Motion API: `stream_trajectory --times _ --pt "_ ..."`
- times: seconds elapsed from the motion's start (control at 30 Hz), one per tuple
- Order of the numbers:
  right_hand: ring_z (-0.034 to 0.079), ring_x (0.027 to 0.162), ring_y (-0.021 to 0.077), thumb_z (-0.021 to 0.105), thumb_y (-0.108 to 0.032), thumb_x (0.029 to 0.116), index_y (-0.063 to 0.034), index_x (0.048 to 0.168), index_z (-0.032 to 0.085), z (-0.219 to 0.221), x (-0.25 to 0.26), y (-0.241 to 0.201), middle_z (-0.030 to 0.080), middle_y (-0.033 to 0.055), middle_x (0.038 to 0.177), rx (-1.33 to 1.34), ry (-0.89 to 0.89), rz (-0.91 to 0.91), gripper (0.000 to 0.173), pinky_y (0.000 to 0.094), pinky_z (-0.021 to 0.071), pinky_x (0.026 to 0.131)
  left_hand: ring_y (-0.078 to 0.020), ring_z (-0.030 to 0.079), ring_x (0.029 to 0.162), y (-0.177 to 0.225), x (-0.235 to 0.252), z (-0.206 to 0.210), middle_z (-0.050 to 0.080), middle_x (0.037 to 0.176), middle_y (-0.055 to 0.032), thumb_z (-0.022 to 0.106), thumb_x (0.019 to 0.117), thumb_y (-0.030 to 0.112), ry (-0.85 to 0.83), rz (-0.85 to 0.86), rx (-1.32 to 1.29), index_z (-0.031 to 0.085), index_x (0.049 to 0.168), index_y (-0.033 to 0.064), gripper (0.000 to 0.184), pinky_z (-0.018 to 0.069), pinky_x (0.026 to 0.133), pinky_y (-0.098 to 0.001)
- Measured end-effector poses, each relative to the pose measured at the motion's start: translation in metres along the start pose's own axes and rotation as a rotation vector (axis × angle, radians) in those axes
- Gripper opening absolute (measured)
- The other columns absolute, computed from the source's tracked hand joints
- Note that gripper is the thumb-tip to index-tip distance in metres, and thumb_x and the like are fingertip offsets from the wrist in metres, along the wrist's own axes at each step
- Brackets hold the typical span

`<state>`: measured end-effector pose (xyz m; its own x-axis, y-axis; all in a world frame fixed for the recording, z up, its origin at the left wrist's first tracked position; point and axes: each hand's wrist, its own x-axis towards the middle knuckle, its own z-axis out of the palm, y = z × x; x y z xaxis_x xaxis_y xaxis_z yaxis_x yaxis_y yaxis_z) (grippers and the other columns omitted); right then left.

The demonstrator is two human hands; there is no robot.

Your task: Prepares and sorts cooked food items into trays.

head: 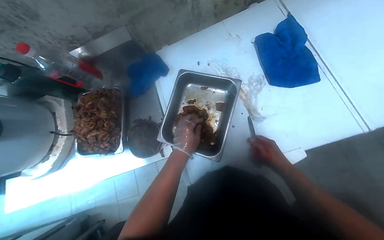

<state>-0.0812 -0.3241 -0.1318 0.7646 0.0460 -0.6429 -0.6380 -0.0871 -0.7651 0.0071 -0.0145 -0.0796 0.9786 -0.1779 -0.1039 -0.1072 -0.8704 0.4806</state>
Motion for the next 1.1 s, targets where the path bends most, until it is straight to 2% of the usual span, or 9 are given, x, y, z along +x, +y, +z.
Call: stream_trajectory --times 0.1,0.2,0.4,0.57,0.73,0.83,0.9,1.0,1.1 --pt "0.058 0.049 0.0191 0.052 -0.033 0.1083 -0.0058 0.112 0.066 0.0 0.001 0.0 0.062 0.0101 0.067 -0.026 0.013 0.007 0.031 0.033 0.0514 0.044 -0.0294 0.048 0.14 0.013 0.016 0.011 0.055 0.149 -0.0037 0.067 0.0943 0.022 -0.257 0.011 0.317 0.07 0.13 0.0326 0.037 0.0461 0.109 -0.0531" --pt "0.059 0.05 0.0192 0.052 -0.034 0.1086 -0.0054 0.11 0.066 -0.001 0.002 -0.001 0.063 0.0104 0.068 -0.014 0.009 0.03 0.032 0.0329 0.0521 0.045 -0.0293 0.055 0.132 0.008 0.025 0.013 0.062 0.138 -0.0061 0.063 0.0976 0.023 -0.246 -0.007 0.332 0.075 0.121 0.024 0.026 0.0487 0.106 -0.0511" --pt "0.059 0.047 0.0201 0.052 -0.034 0.1082 -0.0051 0.105 0.064 -0.001 0.0 -0.001 0.06 0.0107 0.064 0.04 -0.003 0.028 0.032 0.0336 0.0523 0.043 -0.0189 0.061 0.124 -0.015 0.015 -0.018 0.069 0.126 -0.0078 0.063 0.1023 0.024 -0.084 -0.09 -0.377 0.075 0.115 0.0088 0.024 0.0474 0.11 -0.0453" --pt "0.06 0.05 0.0193 0.051 -0.034 0.1085 -0.0051 0.106 0.064 -0.002 0.002 -0.002 0.061 0.0101 0.066 -0.034 -0.003 0.027 0.032 0.0323 0.052 0.045 -0.0198 0.071 0.097 -0.008 -0.001 -0.037 0.072 0.11 -0.012 0.049 0.109 0.018 -0.045 -0.331 -0.891 0.069 0.119 -0.0002 0.029 0.0605 0.089 -0.0384" --pt "0.061 0.052 0.0203 0.052 -0.032 0.1083 -0.0054 0.112 0.064 0.001 -0.001 0.001 0.063 0.0102 0.069 -0.024 0.006 -0.008 0.029 0.0344 0.0537 0.047 -0.0212 0.07 0.092 -0.002 -0.007 -0.037 0.067 0.117 -0.013 0.042 0.1103 0.016 -0.071 -0.447 -1.288 0.059 0.132 0.0007 0.032 0.0611 0.085 -0.0402" --pt "0.06 0.053 0.0189 0.055 -0.026 0.106 -0.0073 0.12 0.063 0.004 -0.008 -0.004 0.064 0.0087 0.073 -0.037 -0.008 -0.147 0.025 0.0323 0.0525 0.046 -0.0251 0.069 0.105 0.003 -0.011 -0.043 0.063 0.132 -0.015 0.045 0.1064 0.006 -0.139 -0.439 -1.298 0.057 0.141 0.0025 0.037 0.059 0.092 -0.0425" --pt "0.062 0.059 0.0176 0.058 -0.034 0.1016 -0.0103 0.127 0.06 0.009 -0.017 -0.016 0.066 0.0069 0.079 -0.078 -0.077 -0.234 0.035 0.03 0.0528 0.05 -0.0259 0.069 0.109 0.005 -0.014 -0.047 0.062 0.136 -0.0156 0.049 0.1042 0.003 -0.155 -0.402 -1.196 0.057 0.142 0.0026 0.039 0.0594 0.094 -0.0423" --pt "0.062 0.062 0.0155 0.065 -0.048 0.0943 -0.0139 0.132 0.057 0.017 -0.028 -0.044 0.066 0.0038 0.082 -0.176 -0.206 -0.27 0.051 0.0293 0.0527 0.053 -0.0238 0.071 0.103 0.014 -0.016 -0.05 0.067 0.128 -0.0142 0.056 0.1024 0.003 -0.108 -0.37 -1.071 0.063 0.134 0.0015 0.033 0.061 0.091 -0.0399" --pt "0.06 0.063 0.0098 0.065 -0.057 0.0928 -0.0164 0.128 0.061 0.027 -0.033 -0.065 0.065 -0.0019 0.081 -0.314 -0.327 -0.345 0.054 0.0266 0.0525 0.055 -0.0212 0.072 0.098 0.018 -0.015 -0.049 0.072 0.116 -0.0117 0.061 0.1 0.002 -0.052 -0.33 -0.978 0.07 0.121 0.0013 0.023 0.0613 0.089 -0.0384"
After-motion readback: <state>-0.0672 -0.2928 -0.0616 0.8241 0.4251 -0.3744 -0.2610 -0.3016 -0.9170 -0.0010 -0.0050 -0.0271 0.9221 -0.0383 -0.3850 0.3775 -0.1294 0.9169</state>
